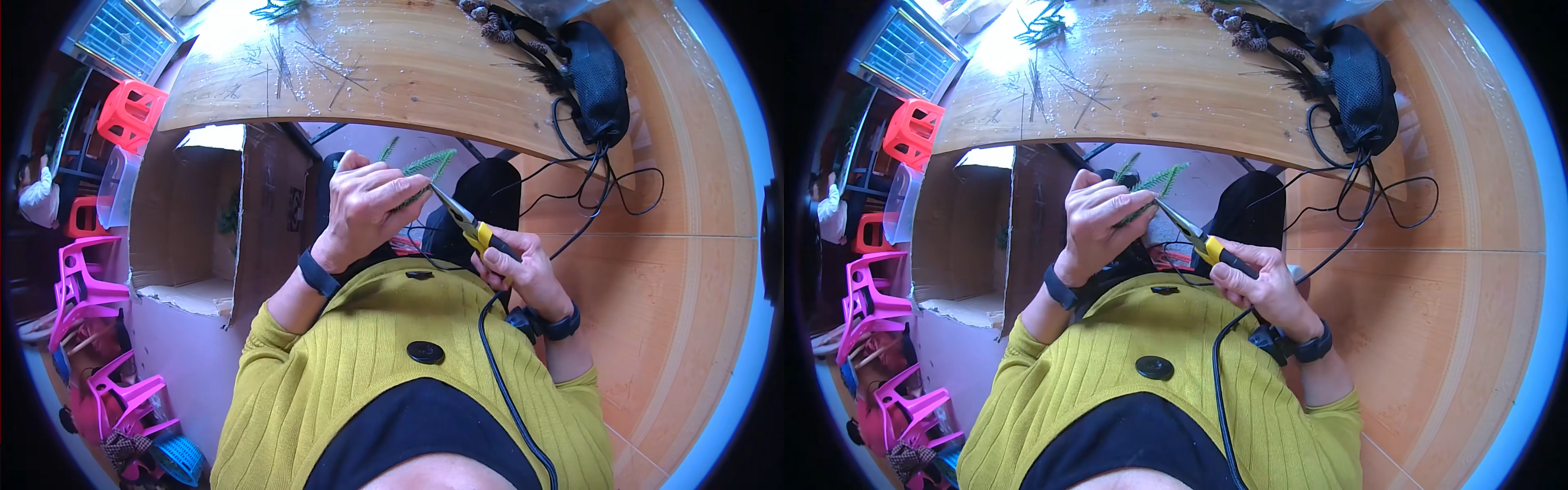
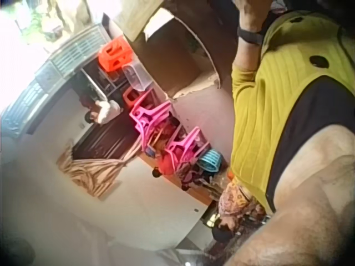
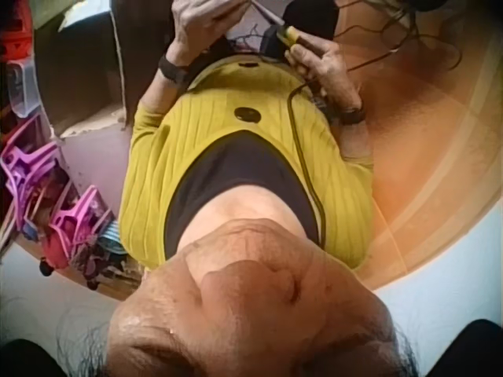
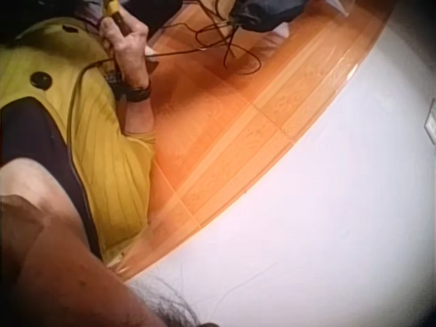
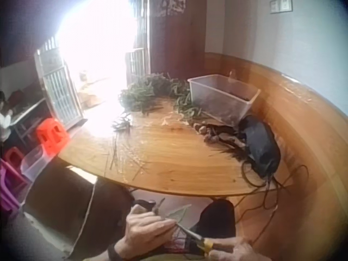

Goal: Assembling artificial foliage by cutting and securing wire components with pliers.

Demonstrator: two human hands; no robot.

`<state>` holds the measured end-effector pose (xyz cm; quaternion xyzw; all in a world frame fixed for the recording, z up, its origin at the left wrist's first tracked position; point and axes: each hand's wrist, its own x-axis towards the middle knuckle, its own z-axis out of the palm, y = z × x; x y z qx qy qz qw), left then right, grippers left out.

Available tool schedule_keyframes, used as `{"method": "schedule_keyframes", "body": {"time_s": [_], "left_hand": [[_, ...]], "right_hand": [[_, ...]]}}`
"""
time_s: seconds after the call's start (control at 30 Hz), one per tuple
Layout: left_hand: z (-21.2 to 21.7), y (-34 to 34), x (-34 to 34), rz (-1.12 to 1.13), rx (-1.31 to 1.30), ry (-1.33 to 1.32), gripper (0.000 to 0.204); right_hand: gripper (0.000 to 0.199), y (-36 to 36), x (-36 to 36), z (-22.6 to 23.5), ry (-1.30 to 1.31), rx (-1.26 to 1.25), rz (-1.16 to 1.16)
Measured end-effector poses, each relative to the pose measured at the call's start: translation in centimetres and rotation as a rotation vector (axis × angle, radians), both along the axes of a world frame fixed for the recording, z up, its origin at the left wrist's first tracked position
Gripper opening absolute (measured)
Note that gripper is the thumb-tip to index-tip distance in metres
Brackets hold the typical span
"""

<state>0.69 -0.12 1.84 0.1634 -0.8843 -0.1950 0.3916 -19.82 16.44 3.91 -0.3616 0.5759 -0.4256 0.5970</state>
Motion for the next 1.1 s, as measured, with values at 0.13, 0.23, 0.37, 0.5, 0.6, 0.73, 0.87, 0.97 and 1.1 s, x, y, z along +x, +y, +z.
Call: {"method": "schedule_keyframes", "body": {"time_s": [0.13,0.23,0.37,0.5,0.6,0.73,0.87,0.97,1.1], "left_hand": [[-1.0,0.1,-0.3,0.011,0.057,0.080,0.015],[-1.5,0.6,-0.1,-0.201,0.995,0.270,0.016],[-2.0,0.3,0.1,-0.321,1.329,0.386,0.014],[-2.1,-0.2,-0.2,-0.423,1.395,0.419,0.013],[-1.8,-0.1,-0.5,-0.431,1.247,0.376,0.013],[-2.3,-0.5,-0.7,-0.420,1.004,0.319,0.013],[-1.9,-0.4,-1.0,-0.435,0.893,0.307,0.012],[-1.8,-0.5,-1.2,-0.435,0.827,0.304,0.012],[-2.3,-0.6,-1.4,-0.374,0.651,0.287,0.012]], "right_hand": [[0.047,-0.3,1.1,0.3,0.160,-0.093,-0.015],[0.049,-0.6,1.1,0.1,0.524,-0.345,-0.001],[0.051,-0.7,1.1,-0.3,0.788,-0.546,0.004],[0.053,-0.7,1.4,-0.7,0.707,-0.542,-0.025],[0.053,-0.5,1.7,-1.0,0.598,-0.544,-0.067],[0.054,-0.3,1.7,-0.5,0.523,-0.480,-0.053],[0.053,-0.2,1.7,0.2,0.721,-0.521,-0.070],[0.053,-0.2,1.5,0.6,0.914,-0.502,-0.057],[0.054,-0.2,1.6,0.6,1.052,-0.521,-0.051]]}}
